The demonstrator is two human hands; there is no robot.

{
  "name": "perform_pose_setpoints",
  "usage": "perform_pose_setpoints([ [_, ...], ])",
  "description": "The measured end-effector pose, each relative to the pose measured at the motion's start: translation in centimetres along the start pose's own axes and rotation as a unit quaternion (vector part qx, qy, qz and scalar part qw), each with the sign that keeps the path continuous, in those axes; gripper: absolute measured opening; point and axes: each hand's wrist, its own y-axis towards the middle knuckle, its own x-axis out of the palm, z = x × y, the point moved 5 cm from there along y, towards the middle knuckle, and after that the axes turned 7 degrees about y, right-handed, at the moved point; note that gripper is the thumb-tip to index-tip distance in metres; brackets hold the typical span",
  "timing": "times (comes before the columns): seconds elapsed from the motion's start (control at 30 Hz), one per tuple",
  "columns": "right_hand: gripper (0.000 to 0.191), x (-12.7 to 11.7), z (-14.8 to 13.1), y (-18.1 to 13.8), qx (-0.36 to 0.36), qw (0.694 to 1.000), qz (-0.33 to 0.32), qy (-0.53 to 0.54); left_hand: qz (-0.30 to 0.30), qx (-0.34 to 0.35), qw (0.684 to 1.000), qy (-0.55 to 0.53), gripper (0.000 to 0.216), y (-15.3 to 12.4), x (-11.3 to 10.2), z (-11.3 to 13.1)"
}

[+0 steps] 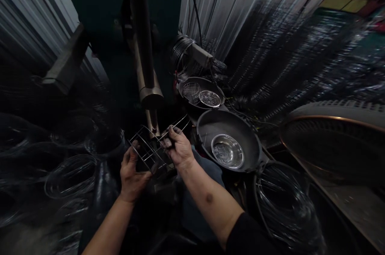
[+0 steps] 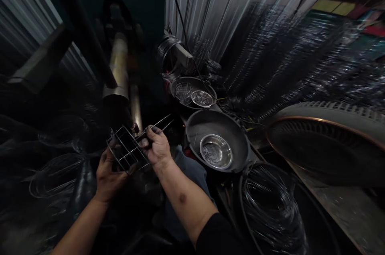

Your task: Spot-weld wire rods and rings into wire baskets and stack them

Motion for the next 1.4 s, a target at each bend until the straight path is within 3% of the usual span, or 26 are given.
perform_pose_setpoints([
  [0.17, 0.024, 0.0, 0.5, 0.5, -0.009, 1.0, -0.014, -0.021, -0.029, -0.027, 0.999, 0.009, 0.089, -0.1, 0.6, -1.2],
  [0.67, 0.024, 1.8, 0.1, 2.4, -0.01, 0.998, -0.03, -0.049, 0.006, -0.022, 1.0, -0.016, 0.088, 2.2, 0.6, -0.9],
  [1.23, 0.022, 2.1, -0.2, 2.8, -0.036, 0.996, -0.012, -0.077, 0.03, 0.008, 1.0, 0.001, 0.09, 2.7, 1.1, -0.9],
  [1.4, 0.023, 1.6, -0.8, 2.1, -0.062, 0.992, 0.031, -0.105, 0.022, -0.011, 1.0, -0.011, 0.091, 2.5, 1.0, -1.0],
])
